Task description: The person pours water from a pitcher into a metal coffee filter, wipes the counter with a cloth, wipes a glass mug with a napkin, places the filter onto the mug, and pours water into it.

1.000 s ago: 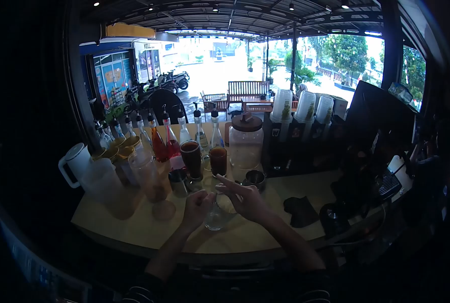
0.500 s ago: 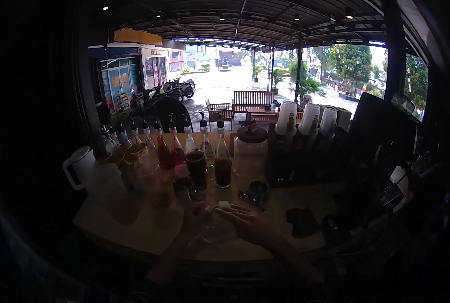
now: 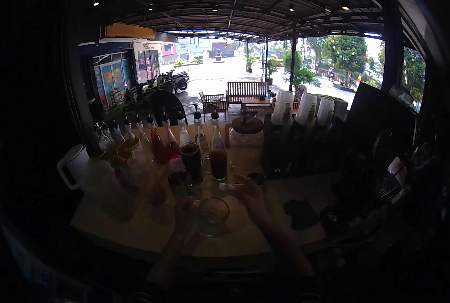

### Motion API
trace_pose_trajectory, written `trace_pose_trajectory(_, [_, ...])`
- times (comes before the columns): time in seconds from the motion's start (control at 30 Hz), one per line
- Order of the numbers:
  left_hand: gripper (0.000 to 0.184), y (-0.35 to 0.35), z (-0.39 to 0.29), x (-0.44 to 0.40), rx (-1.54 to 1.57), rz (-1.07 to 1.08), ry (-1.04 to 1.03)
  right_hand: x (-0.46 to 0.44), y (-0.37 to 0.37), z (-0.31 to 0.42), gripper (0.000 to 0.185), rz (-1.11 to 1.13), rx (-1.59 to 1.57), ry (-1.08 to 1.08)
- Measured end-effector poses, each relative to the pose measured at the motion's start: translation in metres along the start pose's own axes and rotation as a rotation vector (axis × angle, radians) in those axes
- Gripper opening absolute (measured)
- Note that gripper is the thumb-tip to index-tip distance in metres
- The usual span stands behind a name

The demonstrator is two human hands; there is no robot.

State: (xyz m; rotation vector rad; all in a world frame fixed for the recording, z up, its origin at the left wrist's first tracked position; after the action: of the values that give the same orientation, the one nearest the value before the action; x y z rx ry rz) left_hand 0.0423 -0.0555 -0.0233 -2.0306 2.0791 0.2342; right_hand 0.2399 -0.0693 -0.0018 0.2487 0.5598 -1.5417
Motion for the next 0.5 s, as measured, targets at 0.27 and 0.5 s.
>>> trace_pose_trajectory(0.27, [0.027,0.016,0.035,-0.016,0.317,-0.228,0.05,0.024,-0.034,-0.064,0.035,-0.094,-0.292,-0.191])
trace_pose_trajectory(0.5, [0.027,0.008,0.04,-0.012,0.209,-0.229,0.051,0.031,-0.04,-0.033,0.028,-0.287,0.443,0.273])
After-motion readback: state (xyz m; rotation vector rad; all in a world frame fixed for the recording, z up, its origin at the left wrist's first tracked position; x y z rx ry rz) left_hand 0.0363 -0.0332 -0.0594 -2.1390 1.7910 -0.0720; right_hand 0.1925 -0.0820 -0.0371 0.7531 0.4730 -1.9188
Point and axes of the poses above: each hand's wrist, its own x-axis away from the middle knuckle, its own y-axis out of the back of the hand, z = x × y, the point moved 7 cm from there along -x, towards the middle knuckle, and after that the axes turned 10 degrees about y, right-handed, at the moved point
